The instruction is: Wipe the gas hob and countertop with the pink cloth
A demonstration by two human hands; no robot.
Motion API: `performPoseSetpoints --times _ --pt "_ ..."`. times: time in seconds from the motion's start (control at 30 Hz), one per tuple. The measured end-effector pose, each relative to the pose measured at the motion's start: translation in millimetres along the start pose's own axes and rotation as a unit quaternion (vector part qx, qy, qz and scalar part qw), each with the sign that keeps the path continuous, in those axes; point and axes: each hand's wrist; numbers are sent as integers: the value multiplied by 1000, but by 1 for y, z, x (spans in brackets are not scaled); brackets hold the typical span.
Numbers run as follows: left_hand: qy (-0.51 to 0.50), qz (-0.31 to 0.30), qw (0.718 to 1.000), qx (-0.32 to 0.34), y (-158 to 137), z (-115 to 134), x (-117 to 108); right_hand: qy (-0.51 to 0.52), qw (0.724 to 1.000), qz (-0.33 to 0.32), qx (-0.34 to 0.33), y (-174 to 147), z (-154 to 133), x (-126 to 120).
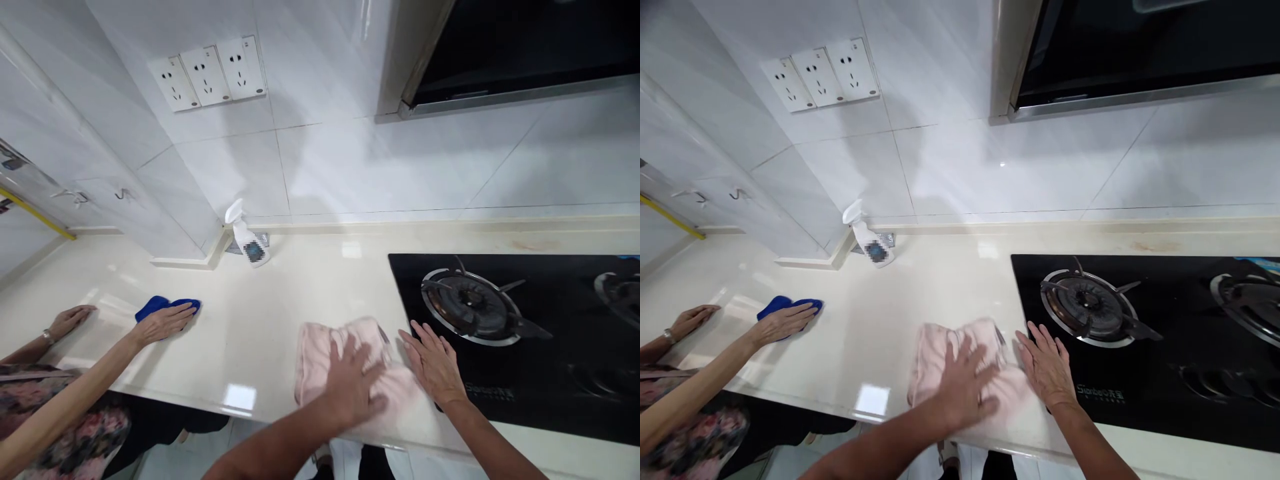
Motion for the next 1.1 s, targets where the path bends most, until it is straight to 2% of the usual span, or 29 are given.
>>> performPoseSetpoints --times 0.1,0.17,0.3,0.43,0.53,0.6,0.7,0.8,0.9,1.1 --pt "29 -30 996 80 -55 14 17 -4 1000 -3 3 -1 0 0" --pt "56 -32 996 65 -94 0 21 -4 1000 1 7 -1 -2 0" --pt "121 -11 991 -55 -170 -65 17 -3 1000 -3 15 0 -6 -4" --pt "135 -73 974 -166 -241 -141 -7 -2 999 -31 33 2 -11 -15" --pt "147 -107 959 -216 -277 -186 -29 0 998 -48 40 3 -13 -21" --pt "164 -94 955 -229 -288 -204 -38 -2 998 -46 39 3 -14 -23" --pt "184 -55 959 -210 -287 -209 -39 -13 999 -31 32 3 -15 -24" --pt "181 -50 961 -203 -266 -185 -31 -10 999 -27 29 2 -17 -25" --pt "153 -79 967 -189 -226 -138 -18 17 999 -34 33 3 -17 -27" --pt "87 -166 980 -69 -107 -31 19 68 996 -50 43 5 -17 -32"
Point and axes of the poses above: each hand's wrist, its own y-axis towards the middle knuckle, its own x-axis out of the palm, z = x × y, and after that the axes turned 14 degrees about -z, right-handed
